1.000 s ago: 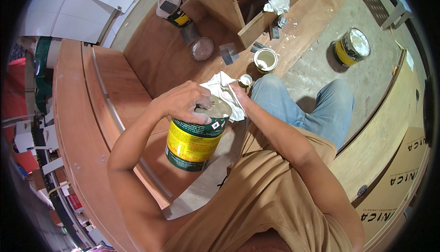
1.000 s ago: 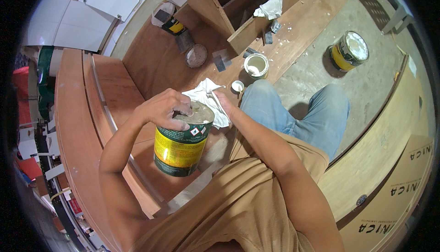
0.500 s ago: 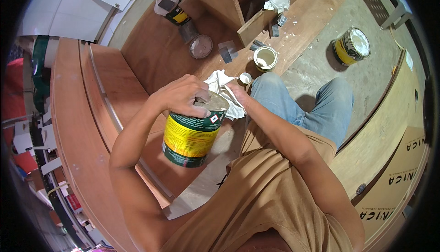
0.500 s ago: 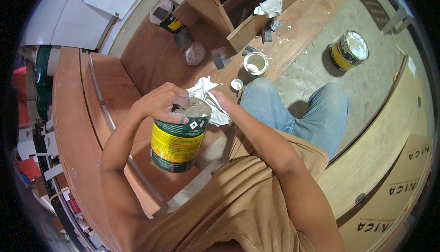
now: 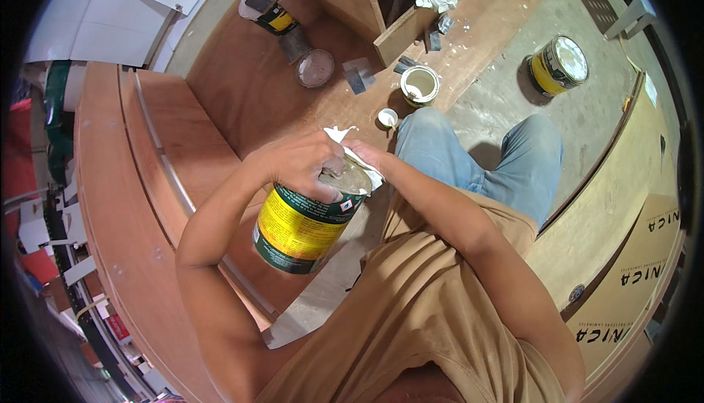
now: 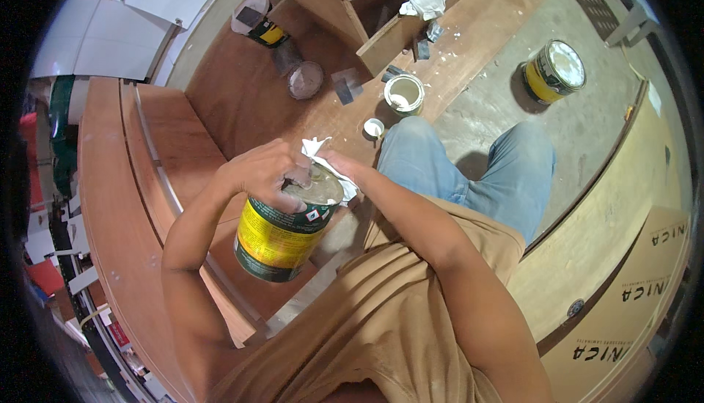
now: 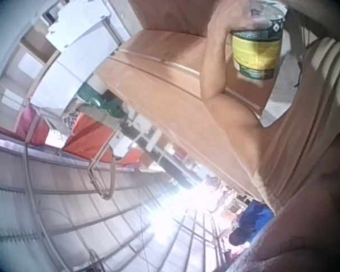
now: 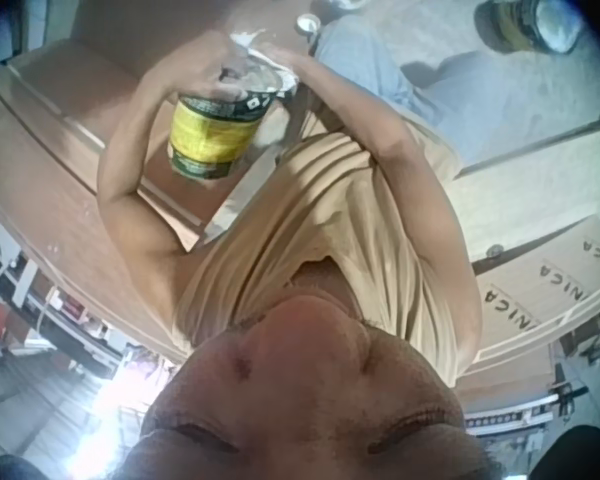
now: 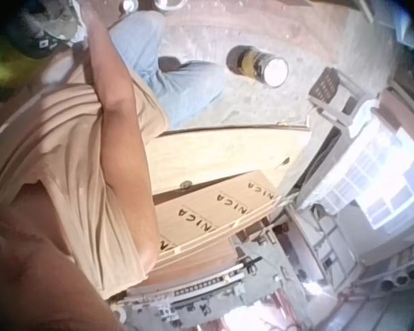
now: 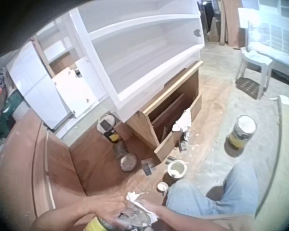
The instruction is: The person sands a white wooden furniture piece with sandpaper, then wipes the surface with a cloth. The person handles paint cans and a cloth during the process.
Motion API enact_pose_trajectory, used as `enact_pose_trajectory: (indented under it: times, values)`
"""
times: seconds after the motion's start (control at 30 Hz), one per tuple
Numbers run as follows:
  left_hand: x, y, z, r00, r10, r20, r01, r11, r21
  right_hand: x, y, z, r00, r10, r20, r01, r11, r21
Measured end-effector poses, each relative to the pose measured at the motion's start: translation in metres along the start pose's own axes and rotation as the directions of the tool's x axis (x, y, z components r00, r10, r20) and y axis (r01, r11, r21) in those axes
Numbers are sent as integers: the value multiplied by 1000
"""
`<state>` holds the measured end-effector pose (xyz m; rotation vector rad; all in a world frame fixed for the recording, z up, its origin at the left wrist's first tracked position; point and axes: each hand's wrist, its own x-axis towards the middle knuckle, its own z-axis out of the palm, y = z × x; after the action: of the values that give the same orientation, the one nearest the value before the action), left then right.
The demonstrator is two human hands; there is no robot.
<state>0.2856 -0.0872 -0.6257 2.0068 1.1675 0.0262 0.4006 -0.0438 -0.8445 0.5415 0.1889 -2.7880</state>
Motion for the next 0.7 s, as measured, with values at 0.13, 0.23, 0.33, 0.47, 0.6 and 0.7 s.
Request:
enact_pose_trajectory:
  times: [0.13,0.23,0.33,0.47,0.6,0.7]
  values:
    - [-3,0,3,1000,-23,14,22,999,22,18,10,-13,999,-52,-14,51,996,-71]
    - [-11,-6,12,994,-75,-82,80,995,61,35,15,-18,977,-205,-62,188,960,-209]
    - [-24,-6,27,973,-211,-93,220,970,107,33,2,-8,779,-625,-54,391,551,-737]
    - [-43,-8,82,916,-164,-365,279,916,289,20,-32,12,571,-804,167,291,7,-957]
    - [-50,-32,137,827,-187,-531,425,825,372,-2,-59,21,378,-922,85,421,90,-903]
    - [-47,-59,172,695,-241,-677,567,764,310,-61,-78,43,336,-941,-30,482,200,-853]
